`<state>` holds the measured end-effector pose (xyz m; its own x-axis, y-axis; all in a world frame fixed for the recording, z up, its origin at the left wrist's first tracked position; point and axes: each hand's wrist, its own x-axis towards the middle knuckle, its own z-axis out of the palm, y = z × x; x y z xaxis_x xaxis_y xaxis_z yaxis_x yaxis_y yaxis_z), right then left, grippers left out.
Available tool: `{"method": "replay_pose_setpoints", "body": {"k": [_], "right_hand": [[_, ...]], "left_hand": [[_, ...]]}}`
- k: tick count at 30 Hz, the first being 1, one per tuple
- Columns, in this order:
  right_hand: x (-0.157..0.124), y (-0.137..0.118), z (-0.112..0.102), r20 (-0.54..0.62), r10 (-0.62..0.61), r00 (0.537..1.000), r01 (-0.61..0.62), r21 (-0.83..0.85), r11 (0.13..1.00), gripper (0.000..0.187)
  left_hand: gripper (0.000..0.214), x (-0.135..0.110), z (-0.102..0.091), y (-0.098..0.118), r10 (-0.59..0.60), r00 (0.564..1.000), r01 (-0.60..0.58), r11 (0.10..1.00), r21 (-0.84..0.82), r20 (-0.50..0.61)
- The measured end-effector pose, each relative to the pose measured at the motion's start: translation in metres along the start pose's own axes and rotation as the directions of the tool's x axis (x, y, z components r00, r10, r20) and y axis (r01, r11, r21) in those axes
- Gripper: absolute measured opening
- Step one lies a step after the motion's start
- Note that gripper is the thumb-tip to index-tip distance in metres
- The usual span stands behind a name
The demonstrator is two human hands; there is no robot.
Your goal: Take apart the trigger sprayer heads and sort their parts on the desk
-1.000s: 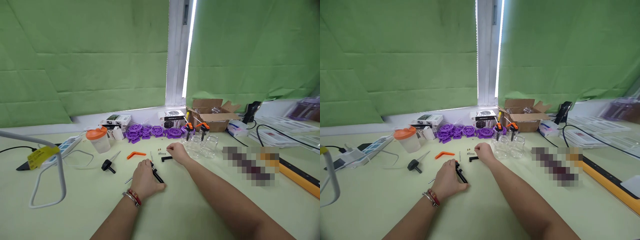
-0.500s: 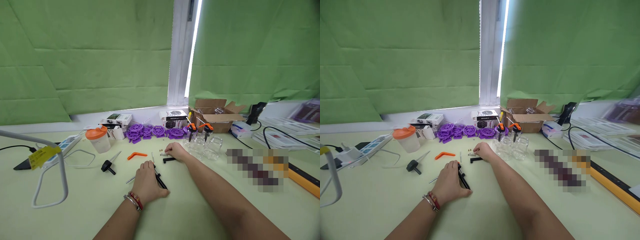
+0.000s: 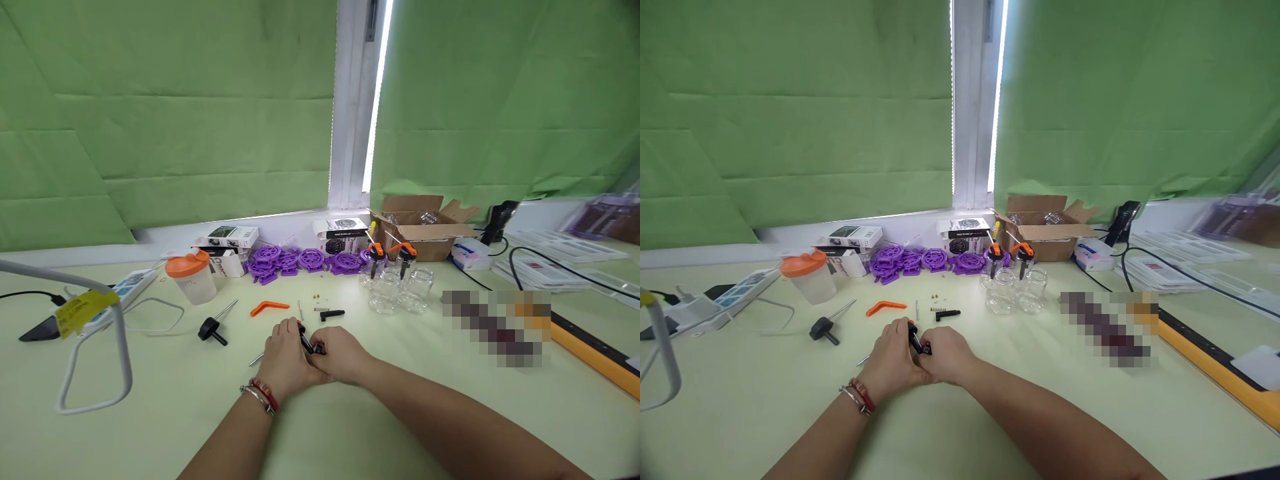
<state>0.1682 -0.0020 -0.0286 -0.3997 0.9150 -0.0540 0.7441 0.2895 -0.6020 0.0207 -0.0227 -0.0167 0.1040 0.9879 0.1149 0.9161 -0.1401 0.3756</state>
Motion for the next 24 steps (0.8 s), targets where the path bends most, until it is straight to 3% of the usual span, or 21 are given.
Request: {"method": "replay_pose_setpoints", "body": {"k": [3,7,13,20,24], "right_hand": [[-0.001,0.000,0.000,-0.027,0.022,0.999,-0.022,-0.004,1.000,0.012],[-0.002,0.005,-0.007,-0.036,0.020,0.999,-0.020,-0.003,1.000,0.019],[-0.004,0.013,-0.013,-0.076,-0.010,0.997,0.006,-0.058,0.998,0.040],[-0.001,0.014,-0.025,-0.076,-0.071,0.995,0.062,-0.108,0.992,0.040],[-0.007,0.018,-0.031,-0.055,-0.024,0.998,0.016,-0.143,0.990,0.036]], "left_hand": [[0.059,0.003,-0.005,-0.011,0.048,0.997,-0.041,0.991,-0.128,0.052],[0.024,0.010,-0.006,-0.027,0.054,0.998,-0.047,0.972,-0.229,0.026],[0.024,0.015,-0.004,-0.035,0.048,0.999,-0.045,0.951,-0.307,0.003],[0.032,0.013,-0.011,-0.030,0.083,0.995,-0.095,0.930,-0.356,-0.048],[0.027,0.014,-0.013,-0.035,0.047,0.996,-0.065,0.959,-0.276,-0.069]]}}
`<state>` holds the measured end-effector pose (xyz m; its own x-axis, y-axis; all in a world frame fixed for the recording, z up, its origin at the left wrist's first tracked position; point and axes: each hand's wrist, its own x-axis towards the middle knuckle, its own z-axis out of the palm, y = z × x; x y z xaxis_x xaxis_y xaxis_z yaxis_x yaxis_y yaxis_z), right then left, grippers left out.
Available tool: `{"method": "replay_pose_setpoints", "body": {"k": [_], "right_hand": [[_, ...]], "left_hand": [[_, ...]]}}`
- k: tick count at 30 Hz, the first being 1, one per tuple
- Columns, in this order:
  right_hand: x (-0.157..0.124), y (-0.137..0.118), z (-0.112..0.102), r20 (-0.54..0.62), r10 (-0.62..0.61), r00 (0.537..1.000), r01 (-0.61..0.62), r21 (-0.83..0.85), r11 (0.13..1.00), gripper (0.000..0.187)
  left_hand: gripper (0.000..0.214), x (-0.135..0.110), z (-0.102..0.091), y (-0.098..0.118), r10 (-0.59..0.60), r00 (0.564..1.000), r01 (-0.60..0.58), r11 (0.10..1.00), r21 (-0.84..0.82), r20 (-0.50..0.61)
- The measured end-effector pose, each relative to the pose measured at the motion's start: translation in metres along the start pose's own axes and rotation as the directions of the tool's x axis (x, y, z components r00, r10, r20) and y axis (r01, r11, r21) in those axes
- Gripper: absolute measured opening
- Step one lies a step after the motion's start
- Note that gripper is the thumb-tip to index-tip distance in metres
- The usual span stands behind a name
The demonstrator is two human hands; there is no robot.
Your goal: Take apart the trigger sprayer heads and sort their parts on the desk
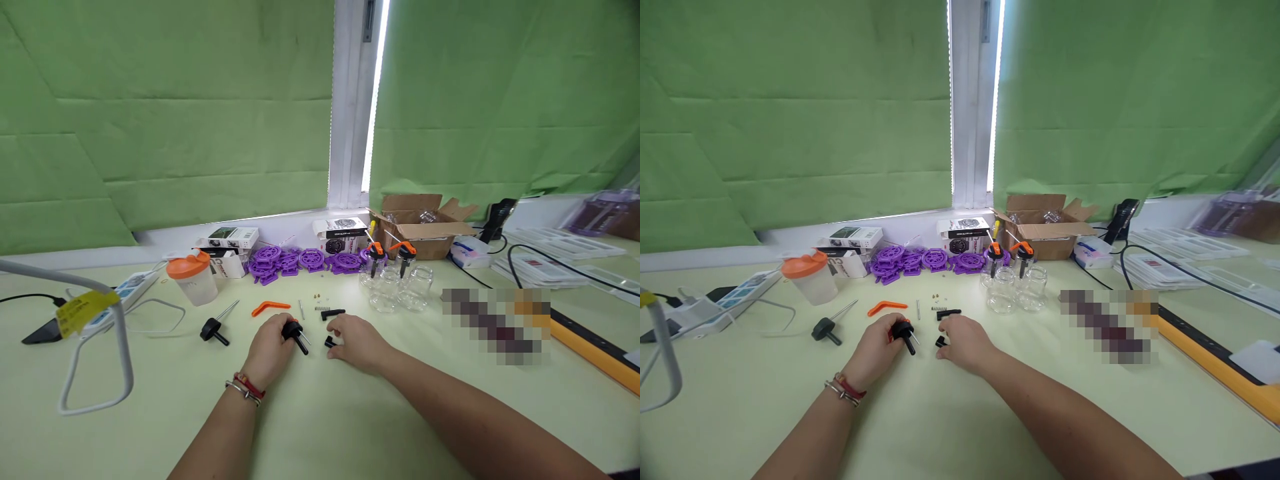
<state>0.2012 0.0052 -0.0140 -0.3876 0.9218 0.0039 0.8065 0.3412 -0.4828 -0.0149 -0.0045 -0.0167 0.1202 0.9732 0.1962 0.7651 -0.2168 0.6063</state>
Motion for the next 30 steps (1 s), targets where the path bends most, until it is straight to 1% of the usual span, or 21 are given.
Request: {"method": "replay_pose_setpoints", "body": {"k": [3,5,8,11,13,14,16,17,18,20,22,24,27,30], "right_hand": [[-0.007,0.006,0.001,0.031,0.030,0.999,-0.030,-0.007,1.000,0.018],[-0.010,0.009,0.002,0.008,0.017,1.000,-0.017,0.013,1.000,0.010],[-0.008,0.014,0.001,-0.058,0.019,0.998,-0.015,0.058,0.998,0.010],[-0.001,0.020,-0.005,-0.108,0.074,0.991,-0.066,0.078,0.995,0.009],[0.005,0.025,-0.010,-0.115,0.102,0.988,-0.093,0.079,0.993,0.010],[0.007,0.028,-0.012,-0.107,0.103,0.989,-0.095,0.079,0.992,0.010],[0.010,0.032,-0.016,-0.073,0.080,0.994,-0.074,0.075,0.994,0.011],[0.012,0.034,-0.017,-0.054,0.056,0.997,-0.052,0.075,0.996,0.012],[0.013,0.035,-0.017,-0.039,0.032,0.999,-0.029,0.077,0.997,0.013],[0.014,0.035,-0.018,-0.033,-0.013,0.999,0.016,0.078,0.997,0.017],[0.015,0.033,-0.019,-0.048,-0.056,0.997,0.060,0.071,0.996,0.020],[0.015,0.030,-0.021,-0.038,-0.100,0.994,0.102,0.060,0.993,0.021],[0.015,0.025,-0.024,-0.010,-0.143,0.990,0.143,0.080,0.986,0.022],[0.014,0.027,-0.024,-0.037,-0.118,0.992,0.122,0.152,0.981,0.020]], "left_hand": [[0.023,0.001,-0.001,-0.005,-0.068,0.997,0.070,0.995,0.078,-0.025],[0.022,0.001,-0.001,-0.005,-0.090,0.996,0.091,0.990,0.107,-0.014],[0.021,-0.001,0.003,-0.002,-0.096,0.995,0.094,0.986,0.137,0.010],[0.020,-0.002,0.007,0.003,-0.099,0.994,0.093,0.983,0.156,0.037],[0.025,-0.003,0.008,0.006,-0.103,0.994,0.095,0.977,0.191,0.031],[0.030,-0.003,0.008,0.007,-0.095,0.995,0.091,0.972,0.216,0.009],[0.043,-0.005,0.007,0.012,-0.040,0.997,0.055,0.966,0.254,-0.065],[0.049,-0.006,0.007,0.016,0.012,0.995,0.014,0.967,0.256,-0.102],[0.053,-0.009,0.008,0.020,0.076,0.989,-0.042,0.969,0.244,-0.129],[0.054,-0.015,0.012,0.031,0.204,0.969,-0.178,0.967,0.181,-0.139],[0.051,-0.023,0.019,0.043,0.295,0.953,-0.287,0.952,0.103,-0.073],[0.047,-0.029,0.029,0.052,0.323,0.946,-0.324,0.945,0.039,0.008],[0.044,-0.033,0.043,0.057,0.291,0.953,-0.289,0.957,-0.027,0.081],[0.038,-0.032,0.050,0.057,0.180,0.976,-0.175,0.983,-0.047,0.125]]}}
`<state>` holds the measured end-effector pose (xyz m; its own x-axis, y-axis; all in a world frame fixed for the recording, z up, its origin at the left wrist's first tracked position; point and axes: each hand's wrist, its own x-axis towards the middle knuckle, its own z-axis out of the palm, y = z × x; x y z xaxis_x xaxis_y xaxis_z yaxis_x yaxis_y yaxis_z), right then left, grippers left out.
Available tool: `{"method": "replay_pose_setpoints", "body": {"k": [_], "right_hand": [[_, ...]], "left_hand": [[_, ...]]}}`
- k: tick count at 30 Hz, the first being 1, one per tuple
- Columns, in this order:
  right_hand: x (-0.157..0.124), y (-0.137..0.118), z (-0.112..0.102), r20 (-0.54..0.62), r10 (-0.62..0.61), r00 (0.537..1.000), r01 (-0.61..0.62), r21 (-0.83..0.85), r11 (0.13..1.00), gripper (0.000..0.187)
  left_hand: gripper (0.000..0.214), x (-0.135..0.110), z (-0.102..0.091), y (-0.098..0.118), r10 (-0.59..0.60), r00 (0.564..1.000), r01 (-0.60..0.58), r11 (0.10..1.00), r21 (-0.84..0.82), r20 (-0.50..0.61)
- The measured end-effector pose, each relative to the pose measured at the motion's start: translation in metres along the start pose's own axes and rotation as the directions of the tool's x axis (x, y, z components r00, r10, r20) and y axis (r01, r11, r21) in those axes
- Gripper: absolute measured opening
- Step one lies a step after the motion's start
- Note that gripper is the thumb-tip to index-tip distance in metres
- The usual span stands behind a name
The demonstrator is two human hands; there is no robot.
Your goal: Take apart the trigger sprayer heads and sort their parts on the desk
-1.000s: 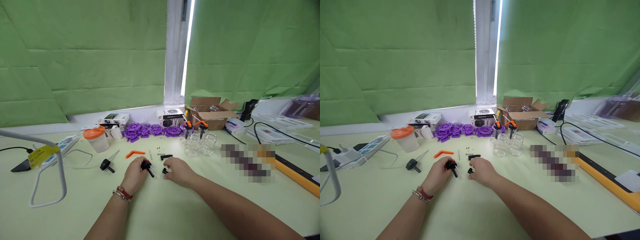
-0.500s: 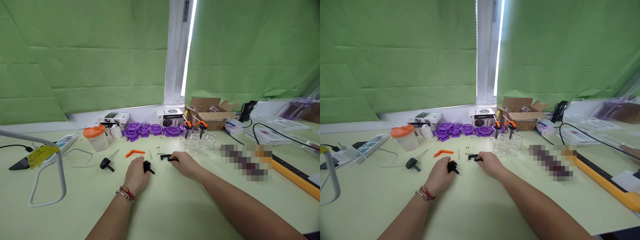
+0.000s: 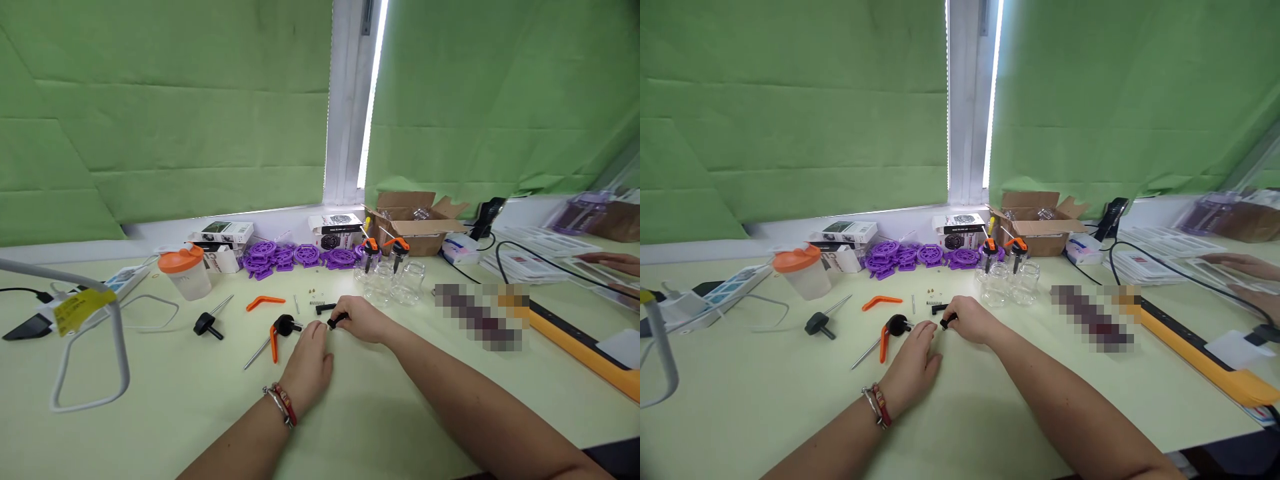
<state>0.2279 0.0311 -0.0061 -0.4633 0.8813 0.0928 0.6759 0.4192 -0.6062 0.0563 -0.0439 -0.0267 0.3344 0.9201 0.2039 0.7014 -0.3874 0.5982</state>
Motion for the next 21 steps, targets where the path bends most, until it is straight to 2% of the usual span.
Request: {"method": "replay_pose_setpoints", "body": {"k": [3,9,15,21], "right_hand": [[-0.003,0.007,0.003,-0.017,0.059,0.998,-0.056,0.125,0.991,0.018],[-0.008,0.017,0.011,0.057,0.134,0.989,-0.146,0.361,0.921,0.022],[-0.010,0.028,0.009,0.009,0.216,0.976,-0.204,0.372,0.905,0.021],[-0.010,0.032,0.011,0.039,0.189,0.981,-0.188,0.430,0.883,0.021]], "left_hand": [[0.032,0.005,0.001,-0.001,-0.086,0.996,0.085,0.996,0.023,0.023],[0.017,0.017,0.003,-0.004,-0.079,0.997,0.074,0.987,0.139,0.027],[0.020,0.020,0.005,-0.011,-0.097,0.995,0.090,0.974,0.206,0.027],[0.010,0.020,0.003,-0.008,-0.126,0.992,0.123,0.968,0.217,0.000]]}}
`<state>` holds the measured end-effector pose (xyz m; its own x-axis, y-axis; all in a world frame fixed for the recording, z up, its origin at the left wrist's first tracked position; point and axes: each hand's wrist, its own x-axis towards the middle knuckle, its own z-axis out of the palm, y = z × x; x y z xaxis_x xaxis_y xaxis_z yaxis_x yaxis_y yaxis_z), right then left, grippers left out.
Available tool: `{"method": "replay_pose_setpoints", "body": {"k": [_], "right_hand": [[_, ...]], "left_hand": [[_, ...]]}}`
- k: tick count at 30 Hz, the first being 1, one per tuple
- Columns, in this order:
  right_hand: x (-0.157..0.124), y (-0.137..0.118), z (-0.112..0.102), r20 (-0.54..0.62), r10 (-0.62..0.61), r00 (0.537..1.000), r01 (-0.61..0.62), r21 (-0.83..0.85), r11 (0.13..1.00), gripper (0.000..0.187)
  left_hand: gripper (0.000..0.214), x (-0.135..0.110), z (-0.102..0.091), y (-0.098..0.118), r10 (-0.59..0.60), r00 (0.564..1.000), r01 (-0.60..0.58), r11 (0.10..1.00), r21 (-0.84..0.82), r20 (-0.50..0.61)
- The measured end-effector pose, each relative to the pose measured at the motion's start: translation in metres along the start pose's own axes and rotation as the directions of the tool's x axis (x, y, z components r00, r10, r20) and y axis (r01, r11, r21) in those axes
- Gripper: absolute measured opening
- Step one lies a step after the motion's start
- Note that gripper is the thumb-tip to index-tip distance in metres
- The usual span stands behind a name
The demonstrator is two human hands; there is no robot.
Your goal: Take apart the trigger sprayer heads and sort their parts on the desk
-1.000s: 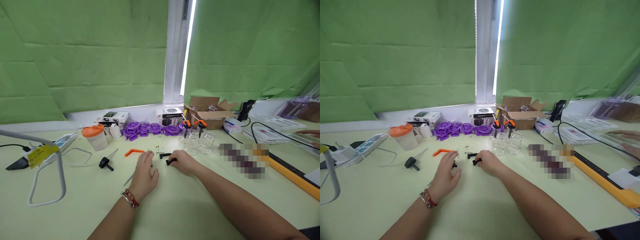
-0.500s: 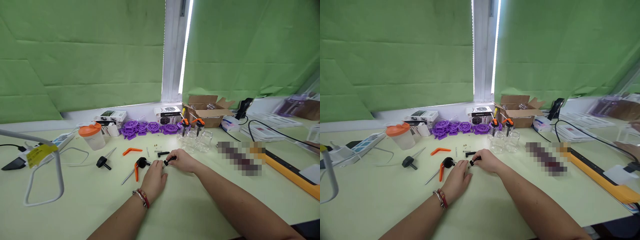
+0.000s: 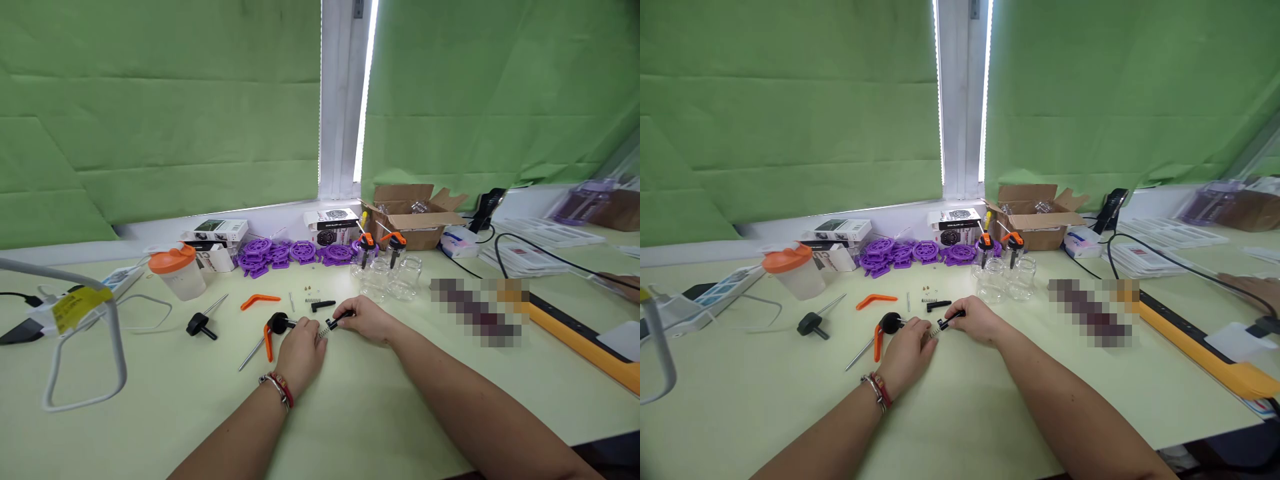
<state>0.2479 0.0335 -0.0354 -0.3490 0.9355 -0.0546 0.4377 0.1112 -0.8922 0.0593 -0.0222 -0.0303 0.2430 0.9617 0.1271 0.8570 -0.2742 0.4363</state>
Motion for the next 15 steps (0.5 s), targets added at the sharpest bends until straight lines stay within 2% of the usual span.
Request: {"method": "replay_pose_setpoints", "body": {"k": [6,11,15], "right_hand": [[0.0003,0.0008,-0.0027,-0.002,0.011,1.000,-0.011,0.032,0.999,0.020],[-0.0006,0.0003,-0.0087,-0.150,0.068,0.986,-0.076,-0.045,0.996,0.020],[-0.0010,-0.0012,0.0001,-0.188,0.031,0.982,-0.056,-0.126,0.990,0.019]], "left_hand": [[0.018,-0.0002,-0.0019,0.0018,-0.009,1.000,0.008,0.999,0.031,0.027],[0.019,-0.0014,-0.0015,0.0014,-0.045,0.999,0.044,0.997,0.057,0.020],[0.021,-0.0026,-0.0022,0.0007,-0.057,0.997,0.053,0.995,0.081,0.046]]}}
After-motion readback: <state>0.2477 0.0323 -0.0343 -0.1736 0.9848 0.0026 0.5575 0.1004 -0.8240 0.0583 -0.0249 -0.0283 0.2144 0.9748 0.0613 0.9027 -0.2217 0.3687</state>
